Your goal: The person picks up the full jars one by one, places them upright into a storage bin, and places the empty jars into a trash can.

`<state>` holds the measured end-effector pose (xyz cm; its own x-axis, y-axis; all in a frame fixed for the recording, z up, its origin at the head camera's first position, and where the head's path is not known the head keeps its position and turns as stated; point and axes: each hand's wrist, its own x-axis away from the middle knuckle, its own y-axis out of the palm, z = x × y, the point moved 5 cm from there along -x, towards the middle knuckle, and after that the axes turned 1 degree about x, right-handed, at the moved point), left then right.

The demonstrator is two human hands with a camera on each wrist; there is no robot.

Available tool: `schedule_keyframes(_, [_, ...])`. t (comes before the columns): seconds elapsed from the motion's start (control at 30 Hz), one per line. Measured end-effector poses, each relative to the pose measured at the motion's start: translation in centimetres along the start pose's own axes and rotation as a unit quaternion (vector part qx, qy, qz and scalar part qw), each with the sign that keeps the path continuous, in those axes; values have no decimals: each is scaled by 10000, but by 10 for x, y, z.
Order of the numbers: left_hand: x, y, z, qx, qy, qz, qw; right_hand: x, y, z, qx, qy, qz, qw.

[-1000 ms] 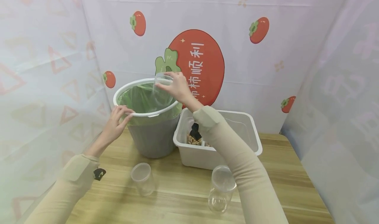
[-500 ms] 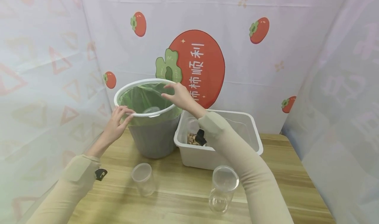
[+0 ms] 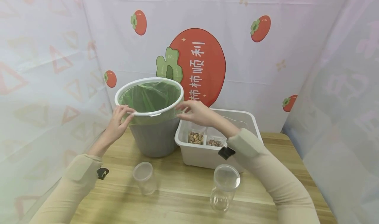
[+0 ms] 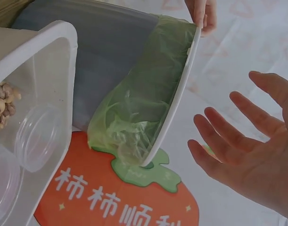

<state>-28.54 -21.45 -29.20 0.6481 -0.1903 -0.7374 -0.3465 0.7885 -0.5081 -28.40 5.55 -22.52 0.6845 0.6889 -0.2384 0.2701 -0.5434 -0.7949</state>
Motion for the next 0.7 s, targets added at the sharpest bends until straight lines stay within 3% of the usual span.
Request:
schedule_keyframes(0.2, [-1,0,2,15,-49,-48,10000,49,7,5,232,-169,-365,9989])
schedule_keyframes(0.43, [-1,-1,1,-45,-1,-51,10000,96,17,15,791,-618,-64,9949])
schedule_keyframes(0.7, [-1,0,0,-10,33,-45,10000,135,28,28,1210,-542,-49,9912])
